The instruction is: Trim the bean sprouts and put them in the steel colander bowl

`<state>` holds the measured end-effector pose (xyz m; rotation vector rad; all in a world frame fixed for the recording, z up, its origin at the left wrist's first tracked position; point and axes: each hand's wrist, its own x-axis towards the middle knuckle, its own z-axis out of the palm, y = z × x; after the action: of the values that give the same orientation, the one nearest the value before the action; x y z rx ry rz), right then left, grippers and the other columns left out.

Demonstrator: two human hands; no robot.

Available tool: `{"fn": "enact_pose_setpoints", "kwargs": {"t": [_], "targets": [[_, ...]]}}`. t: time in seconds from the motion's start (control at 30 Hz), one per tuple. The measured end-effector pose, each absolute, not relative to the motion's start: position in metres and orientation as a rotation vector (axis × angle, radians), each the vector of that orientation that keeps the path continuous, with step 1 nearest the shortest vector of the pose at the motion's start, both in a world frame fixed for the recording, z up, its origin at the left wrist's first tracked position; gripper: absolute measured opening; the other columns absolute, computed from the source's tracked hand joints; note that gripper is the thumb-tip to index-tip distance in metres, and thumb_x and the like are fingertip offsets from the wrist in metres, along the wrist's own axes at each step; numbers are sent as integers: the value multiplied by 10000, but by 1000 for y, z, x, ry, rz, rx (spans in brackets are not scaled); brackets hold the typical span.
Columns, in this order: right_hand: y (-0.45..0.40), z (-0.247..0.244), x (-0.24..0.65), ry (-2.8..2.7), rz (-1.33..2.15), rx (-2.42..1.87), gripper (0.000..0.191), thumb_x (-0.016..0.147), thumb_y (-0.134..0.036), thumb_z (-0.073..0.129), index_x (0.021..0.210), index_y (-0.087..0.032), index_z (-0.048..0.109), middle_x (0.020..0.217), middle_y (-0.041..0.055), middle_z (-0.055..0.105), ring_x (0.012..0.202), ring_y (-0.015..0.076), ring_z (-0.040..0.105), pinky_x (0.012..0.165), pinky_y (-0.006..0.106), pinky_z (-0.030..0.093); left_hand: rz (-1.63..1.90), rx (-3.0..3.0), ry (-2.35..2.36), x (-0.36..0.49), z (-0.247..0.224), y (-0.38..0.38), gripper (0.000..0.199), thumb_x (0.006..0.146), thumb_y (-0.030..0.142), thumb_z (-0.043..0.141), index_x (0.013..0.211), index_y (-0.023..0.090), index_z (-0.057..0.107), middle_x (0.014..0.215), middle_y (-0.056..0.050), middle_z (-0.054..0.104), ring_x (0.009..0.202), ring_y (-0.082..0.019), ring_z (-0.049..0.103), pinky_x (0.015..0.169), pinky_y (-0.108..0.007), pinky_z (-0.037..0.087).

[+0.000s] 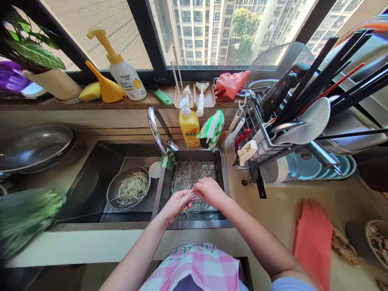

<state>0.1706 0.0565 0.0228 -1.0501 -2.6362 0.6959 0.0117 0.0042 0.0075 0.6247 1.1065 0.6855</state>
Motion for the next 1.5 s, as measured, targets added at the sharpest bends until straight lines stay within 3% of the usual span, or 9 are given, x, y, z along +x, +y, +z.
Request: {"fn": "enact_pose_setpoints", "kwargs": {"t": [0.27, 0.57, 0.73, 0.87, 1.03, 1.17, 1.27, 1.4, 1.5], "targets": [[56, 8, 174, -2246, 992, -1113, 75, 768, -163, 518, 723, -178, 576, 705, 7, 574, 673, 113, 496, 624, 219, 361, 715, 605, 1116, 9, 5, 4, 330, 653, 381, 623, 852, 120, 598, 680, 0, 563, 477, -38, 436, 423, -160, 287], [66, -9, 189, -1457, 1443, -1281, 234, 743, -403, 543, 752, -172, 510, 667, -13, 524, 603, 105, 486, 575, 227, 397, 754, 518, 1125, 1, 4, 2, 389, 665, 399, 625, 940, 125, 598, 725, -20, 578, 484, -27, 449, 422, -143, 277], [67, -25, 195, -1705, 1469, -1388, 161, 773, -324, 530, 830, -175, 554, 751, 13, 592, 650, 115, 548, 619, 245, 428, 756, 542, 1143, 0, 5, 3, 400, 674, 425, 615, 932, 121, 590, 732, -22, 573, 483, -25, 440, 416, -141, 264], [69, -29, 189, -1881, 1283, -1500, 84, 750, -219, 566, 787, -169, 622, 771, 42, 620, 671, 132, 557, 646, 260, 425, 682, 630, 1145, 1, 8, 3, 409, 688, 456, 586, 918, 118, 585, 700, -9, 556, 462, -26, 415, 396, -146, 250], [77, 5, 173, -2233, 1312, -932, 211, 820, -223, 489, 973, -198, 633, 956, 43, 622, 871, 127, 564, 764, 241, 423, 510, 779, 1070, -2, 13, 1, 391, 717, 492, 535, 789, 111, 583, 636, -2, 541, 444, -36, 401, 396, -162, 252], [79, 25, 167, -2546, 1339, -720, 174, 789, -185, 515, 873, -186, 667, 816, 24, 645, 746, 114, 577, 681, 207, 421, 416, 849, 993, -6, 14, 0, 403, 708, 519, 529, 700, 118, 567, 541, 22, 493, 427, -41, 392, 401, -170, 249], [75, 23, 162, -2609, 1284, -775, 185, 751, -125, 506, 828, -175, 667, 754, 15, 650, 671, 109, 565, 616, 194, 405, 417, 850, 965, -8, 12, 0, 405, 711, 514, 530, 741, 114, 583, 605, 2, 530, 438, -37, 405, 393, -166, 237], [73, 13, 154, -2397, 1289, -1001, 184, 706, -95, 493, 754, -161, 658, 678, 0, 638, 605, 99, 542, 576, 190, 392, 444, 754, 942, -9, 11, 0, 373, 713, 470, 560, 763, 103, 599, 653, -21, 563, 449, -32, 422, 387, -160, 227], [75, 0, 158, -2051, 1374, -1156, 166, 756, -184, 481, 798, -151, 638, 706, 7, 631, 611, 101, 544, 574, 200, 407, 547, 606, 955, -9, 12, -1, 353, 710, 433, 586, 833, 103, 606, 668, -28, 575, 464, -34, 447, 390, -149, 246]]}}
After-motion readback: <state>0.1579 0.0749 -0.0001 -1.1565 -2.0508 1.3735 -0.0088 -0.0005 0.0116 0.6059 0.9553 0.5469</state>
